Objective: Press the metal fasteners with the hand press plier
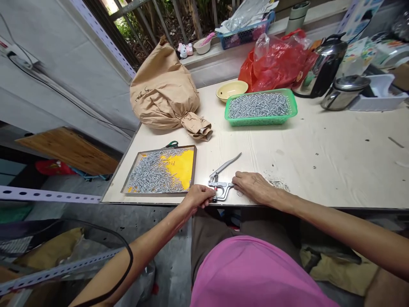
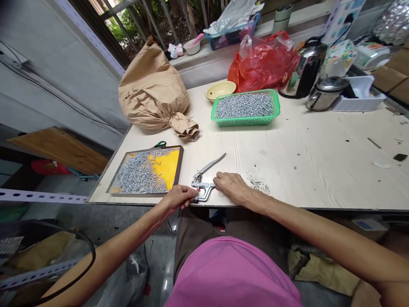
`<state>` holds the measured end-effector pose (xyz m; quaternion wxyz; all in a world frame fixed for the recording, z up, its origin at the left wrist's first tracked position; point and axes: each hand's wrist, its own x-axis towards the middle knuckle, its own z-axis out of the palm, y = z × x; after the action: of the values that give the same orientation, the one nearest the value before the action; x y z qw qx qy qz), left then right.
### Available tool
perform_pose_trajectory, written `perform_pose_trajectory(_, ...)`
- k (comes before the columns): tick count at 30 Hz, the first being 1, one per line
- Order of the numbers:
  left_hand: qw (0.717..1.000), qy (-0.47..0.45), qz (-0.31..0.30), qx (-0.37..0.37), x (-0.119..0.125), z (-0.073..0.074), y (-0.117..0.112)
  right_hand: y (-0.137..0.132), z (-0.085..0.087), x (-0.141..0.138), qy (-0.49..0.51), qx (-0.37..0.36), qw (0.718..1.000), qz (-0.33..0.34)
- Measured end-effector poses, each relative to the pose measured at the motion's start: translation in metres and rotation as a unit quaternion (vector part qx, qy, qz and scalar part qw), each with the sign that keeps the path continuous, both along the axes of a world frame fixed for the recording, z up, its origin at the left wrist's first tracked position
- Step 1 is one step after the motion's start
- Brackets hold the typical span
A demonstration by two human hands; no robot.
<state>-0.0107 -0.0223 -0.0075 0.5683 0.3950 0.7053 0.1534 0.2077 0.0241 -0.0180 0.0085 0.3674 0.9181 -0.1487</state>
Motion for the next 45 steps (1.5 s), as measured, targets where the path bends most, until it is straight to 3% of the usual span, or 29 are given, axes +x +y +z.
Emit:
perform_pose_trajectory(7,0.998,0.013,-0.038,-0.054,-0.005,-0.002,0.008,0.0,-0.006,0.0,0.007,0.013,1.0,0.001)
perform_pose_trajectory(13,0.994,0.012,-0.062,-0.084,-0.006,-0.002,0.012,0.0,-0.001,0.006,0.03,0.023,0.999,0.013)
perform_pose_trajectory(17,0.995,0.008,-0.061,-0.075,-0.007,-0.004,0.009,0.019,0.002,0.012,0.039,0.073,0.997,0.009)
perform_pose_trajectory(24,0.995,0.01,-0.055,-0.077,-0.006,-0.004,0.007,0.048,-0.002,0.006,-0.008,0.046,0.998,0.038)
perform_pose_trajectory(30,0.996,0.002,-0.052,-0.072,-0.005,-0.003,0.007,0.049,-0.008,0.007,0.014,0.054,0.998,0.037)
perform_pose_trajectory(39,0.995,0.041,-0.061,-0.073,-0.001,0.002,0.004,0.038,0.004,0.008,0.001,0.042,0.999,0.02)
perform_pose_trajectory(42,0.978,0.166,-0.124,0.033,0.003,0.008,-0.006,0.032,0.007,0.009,0.008,0.037,0.999,0.018)
perform_pose_trajectory(45,0.902,0.296,-0.196,0.244,0.013,0.012,-0.015,0.026,0.008,0.01,0.012,0.043,0.999,0.014)
